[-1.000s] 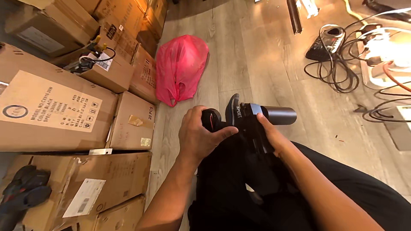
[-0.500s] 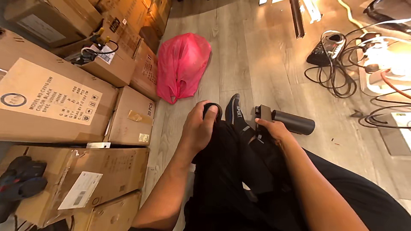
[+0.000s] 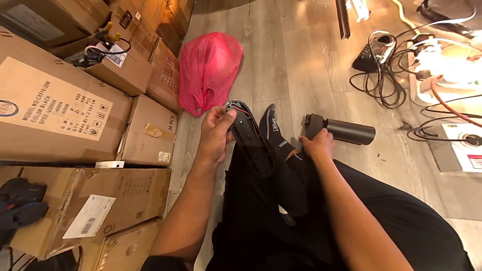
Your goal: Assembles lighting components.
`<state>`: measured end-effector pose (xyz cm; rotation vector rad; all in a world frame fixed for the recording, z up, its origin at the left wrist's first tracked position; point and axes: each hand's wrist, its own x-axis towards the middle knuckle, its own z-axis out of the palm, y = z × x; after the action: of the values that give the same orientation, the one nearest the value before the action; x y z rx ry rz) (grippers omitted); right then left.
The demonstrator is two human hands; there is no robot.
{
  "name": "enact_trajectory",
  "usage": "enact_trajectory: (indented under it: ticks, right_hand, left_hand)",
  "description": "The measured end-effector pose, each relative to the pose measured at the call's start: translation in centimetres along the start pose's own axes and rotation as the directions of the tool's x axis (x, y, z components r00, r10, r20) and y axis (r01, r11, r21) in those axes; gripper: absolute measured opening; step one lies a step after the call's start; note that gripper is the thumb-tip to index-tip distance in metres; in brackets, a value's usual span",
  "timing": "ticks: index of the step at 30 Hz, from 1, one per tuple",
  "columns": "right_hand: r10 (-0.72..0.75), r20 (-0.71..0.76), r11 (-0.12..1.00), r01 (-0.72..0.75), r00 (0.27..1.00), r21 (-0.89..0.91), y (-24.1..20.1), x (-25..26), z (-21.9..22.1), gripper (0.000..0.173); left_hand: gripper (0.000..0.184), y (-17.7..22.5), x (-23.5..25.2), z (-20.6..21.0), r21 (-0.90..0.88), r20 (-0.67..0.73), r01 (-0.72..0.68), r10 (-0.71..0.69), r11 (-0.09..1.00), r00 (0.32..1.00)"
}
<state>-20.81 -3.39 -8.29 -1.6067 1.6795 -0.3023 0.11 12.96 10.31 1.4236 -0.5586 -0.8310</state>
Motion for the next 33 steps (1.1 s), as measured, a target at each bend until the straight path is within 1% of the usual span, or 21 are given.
enact_trajectory:
  ticks: [1, 2, 3, 4, 5, 6, 7, 8, 9, 10, 13, 16, 20, 23, 28, 30, 32, 33]
  right_hand:
    - [-0.159, -0.06, 0.985, 0.162, 0.986, 0.062, -0.6, -0.9, -0.3, 0.08]
    - [-0.313, -0.077, 0.937, 0.321, 0.947, 0.139, -1.8, -2.0, -0.9, 0.076]
    - [-0.426, -0.036, 0.872, 0.421, 0.904, 0.248, -3.4, -3.5, -1.8, 0.069]
    - [-0.51, 0.044, 0.8, 0.455, 0.859, 0.392, -5.1, -5.5, -2.8, 0.063]
    - [-0.589, 0.121, 0.715, 0.445, 0.799, 0.539, -6.6, -7.3, -3.6, 0.057]
    - [-0.659, 0.17, 0.629, 0.412, 0.733, 0.659, -7.6, -9.0, -4.0, 0.054]
    - [-0.712, 0.172, 0.55, 0.389, 0.681, 0.739, -8.2, -10.2, -4.3, 0.048]
    - [-0.747, 0.141, 0.479, 0.379, 0.65, 0.791, -8.5, -11.0, -4.2, 0.039]
    - [-0.757, 0.114, 0.445, 0.379, 0.643, 0.811, -8.4, -11.4, -4.2, 0.034]
    - [-0.751, 0.104, 0.442, 0.381, 0.652, 0.812, -8.2, -11.4, -4.2, 0.031]
    - [-0.712, 0.116, 0.498, 0.381, 0.693, 0.779, -7.6, -11.1, -4.8, 0.029]
    - [-0.689, 0.133, 0.51, 0.347, 0.713, 0.787, -7.4, -10.9, -5.0, 0.026]
    - [-0.656, 0.146, 0.487, 0.268, 0.74, 0.831, -7.4, -11.4, -4.7, 0.026]
    - [-0.65, 0.144, 0.454, 0.229, 0.746, 0.861, -7.4, -11.6, -4.4, 0.025]
    - [-0.661, 0.113, 0.393, 0.215, 0.742, 0.894, -7.1, -11.6, -3.8, 0.026]
    - [-0.661, 0.118, 0.382, 0.197, 0.741, 0.903, -7.2, -11.7, -3.6, 0.026]
    - [-0.684, 0.162, 0.389, 0.168, 0.711, 0.906, -7.3, -11.7, -3.6, 0.026]
    - [-0.705, 0.204, 0.398, 0.14, 0.679, 0.907, -7.3, -11.6, -3.7, 0.026]
  left_hand:
    - [0.016, 0.0, -0.1, -0.1, -0.013, 0.014, -0.008, 0.008, 1.0, 1.0]
    - [0.015, 0.0, -0.1, -0.1, -0.025, 0.027, -0.015, 0.016, 1.0, 1.0]
    - [0.015, 0.0, -0.2, 0.0, -0.034, 0.04, -0.022, 0.023, 0.999, 0.999]
    - [0.016, -0.2, -0.3, 0.1, -0.037, 0.048, -0.025, 0.027, 0.999, 0.998]
    - [0.016, -0.4, -0.4, 0.3, -0.03, 0.049, -0.027, 0.028, 0.999, 0.998]
    - [0.017, -0.6, -0.6, 0.5, -0.019, 0.043, -0.026, 0.027, 0.999, 0.999]
    - [0.019, -0.8, -0.7, 0.8, -0.012, 0.044, -0.024, 0.025, 1.0, 0.999]
    - [0.02, -0.9, -0.8, 1.0, -0.012, 0.049, -0.02, 0.02, 1.0, 0.999]
    - [0.02, -1.0, -0.9, 1.1, -0.016, 0.058, -0.014, 0.015, 1.0, 0.998]
    - [0.021, -1.0, -1.1, 1.1, -0.023, 0.077, -0.013, 0.014, 1.0, 0.997]
    - [0.025, -1.0, -1.2, 0.7, -0.043, 0.155, -0.018, 0.024, 0.999, 0.988]
    - [0.022, -1.1, -1.2, 0.1, -0.059, 0.199, -0.054, 0.064, 0.997, 0.978]
    - [0.019, -1.4, -1.2, -0.3, -0.086, 0.209, -0.12, 0.135, 0.989, 0.968]
    - [0.019, -1.7, -1.2, -0.6, -0.112, 0.223, -0.154, 0.176, 0.982, 0.959]
    - [0.018, -2.2, -1.1, -0.8, -0.134, 0.233, -0.2, 0.227, 0.971, 0.946]
    - [0.018, -2.2, -1.2, -0.7, -0.134, 0.208, -0.206, 0.231, 0.969, 0.95]
    - [0.016, -2.0, -1.3, -0.3, -0.113, 0.144, -0.223, 0.238, 0.968, 0.96]
    - [0.016, -1.9, -1.2, -0.1, -0.087, 0.106, -0.239, 0.247, 0.967, 0.963]
